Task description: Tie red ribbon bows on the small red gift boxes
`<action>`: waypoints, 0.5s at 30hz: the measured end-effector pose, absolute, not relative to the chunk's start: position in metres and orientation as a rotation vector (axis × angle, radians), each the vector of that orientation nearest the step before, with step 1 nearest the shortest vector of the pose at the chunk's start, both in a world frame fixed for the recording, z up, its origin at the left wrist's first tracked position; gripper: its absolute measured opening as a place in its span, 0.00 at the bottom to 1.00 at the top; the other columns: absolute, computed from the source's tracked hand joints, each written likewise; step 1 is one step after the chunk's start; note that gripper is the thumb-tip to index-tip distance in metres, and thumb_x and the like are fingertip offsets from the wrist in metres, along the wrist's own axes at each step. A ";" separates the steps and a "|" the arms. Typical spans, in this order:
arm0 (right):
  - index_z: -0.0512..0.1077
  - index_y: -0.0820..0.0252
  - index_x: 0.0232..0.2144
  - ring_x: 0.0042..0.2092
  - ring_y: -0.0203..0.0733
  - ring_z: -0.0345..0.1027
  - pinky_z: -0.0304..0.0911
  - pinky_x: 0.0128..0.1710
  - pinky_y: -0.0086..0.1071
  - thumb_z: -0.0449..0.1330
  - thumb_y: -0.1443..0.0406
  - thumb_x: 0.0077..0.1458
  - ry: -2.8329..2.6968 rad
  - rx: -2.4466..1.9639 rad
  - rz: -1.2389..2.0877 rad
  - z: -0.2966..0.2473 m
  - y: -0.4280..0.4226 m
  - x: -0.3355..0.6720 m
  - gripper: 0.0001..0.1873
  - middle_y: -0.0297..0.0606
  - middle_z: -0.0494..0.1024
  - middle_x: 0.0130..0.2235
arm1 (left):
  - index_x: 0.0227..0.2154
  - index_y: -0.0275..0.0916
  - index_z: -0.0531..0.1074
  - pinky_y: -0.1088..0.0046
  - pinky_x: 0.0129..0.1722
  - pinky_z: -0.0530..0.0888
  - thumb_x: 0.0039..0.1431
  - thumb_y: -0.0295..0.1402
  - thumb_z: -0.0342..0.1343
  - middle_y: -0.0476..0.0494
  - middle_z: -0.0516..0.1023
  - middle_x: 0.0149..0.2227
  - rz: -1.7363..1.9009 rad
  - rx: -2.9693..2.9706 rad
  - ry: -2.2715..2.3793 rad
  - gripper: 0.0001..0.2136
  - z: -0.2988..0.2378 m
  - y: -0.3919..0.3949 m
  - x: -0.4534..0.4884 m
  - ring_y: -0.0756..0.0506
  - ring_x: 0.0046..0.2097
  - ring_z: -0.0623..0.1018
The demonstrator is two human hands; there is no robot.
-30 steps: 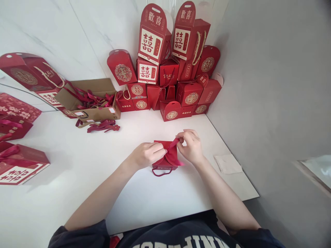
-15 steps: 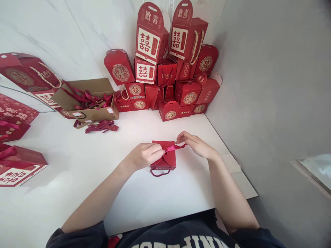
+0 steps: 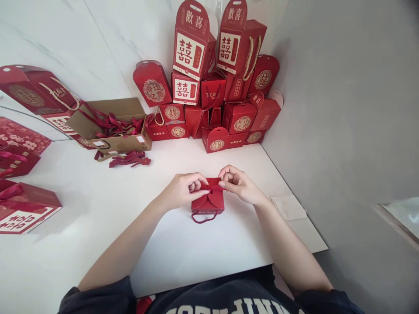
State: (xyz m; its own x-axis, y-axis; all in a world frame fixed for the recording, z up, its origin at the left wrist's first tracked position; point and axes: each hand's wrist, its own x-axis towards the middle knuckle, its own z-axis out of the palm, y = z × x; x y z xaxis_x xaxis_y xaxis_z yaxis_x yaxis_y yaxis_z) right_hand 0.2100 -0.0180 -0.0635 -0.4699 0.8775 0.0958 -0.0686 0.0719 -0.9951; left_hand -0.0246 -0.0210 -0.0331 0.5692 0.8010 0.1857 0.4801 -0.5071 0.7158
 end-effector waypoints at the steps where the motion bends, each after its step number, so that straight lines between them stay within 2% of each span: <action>1: 0.65 0.56 0.38 0.26 0.33 0.55 0.55 0.28 0.29 0.63 0.55 0.56 -1.567 -0.835 1.509 -0.064 -0.018 0.211 0.15 0.26 0.63 0.24 | 0.38 0.39 0.71 0.80 0.24 0.67 0.56 0.36 0.61 0.54 0.69 0.25 0.640 2.046 1.040 0.10 -0.030 -0.020 -0.026 0.55 0.23 0.68; 3: 0.65 0.56 0.38 0.26 0.34 0.56 0.56 0.29 0.29 0.63 0.55 0.56 -1.586 -0.854 1.500 -0.064 -0.018 0.214 0.15 0.26 0.63 0.24 | 0.38 0.38 0.70 0.79 0.24 0.66 0.54 0.38 0.63 0.55 0.68 0.24 0.582 1.849 1.036 0.13 -0.026 -0.017 -0.029 0.55 0.23 0.67; 10: 0.66 0.56 0.39 0.27 0.34 0.56 0.56 0.28 0.29 0.62 0.55 0.56 -1.658 -0.913 1.452 -0.060 -0.016 0.228 0.15 0.27 0.64 0.25 | 0.34 0.37 0.69 0.78 0.25 0.65 0.52 0.38 0.64 0.55 0.67 0.21 0.506 1.634 0.966 0.13 -0.033 -0.003 -0.040 0.54 0.23 0.67; 15: 0.64 0.55 0.38 0.26 0.33 0.56 0.54 0.27 0.28 0.63 0.58 0.56 -1.697 -0.940 1.449 -0.063 -0.011 0.236 0.13 0.26 0.65 0.24 | 0.25 0.37 0.62 0.79 0.23 0.62 0.49 0.37 0.66 0.55 0.65 0.22 0.469 1.544 0.965 0.16 -0.035 -0.001 -0.043 0.55 0.23 0.65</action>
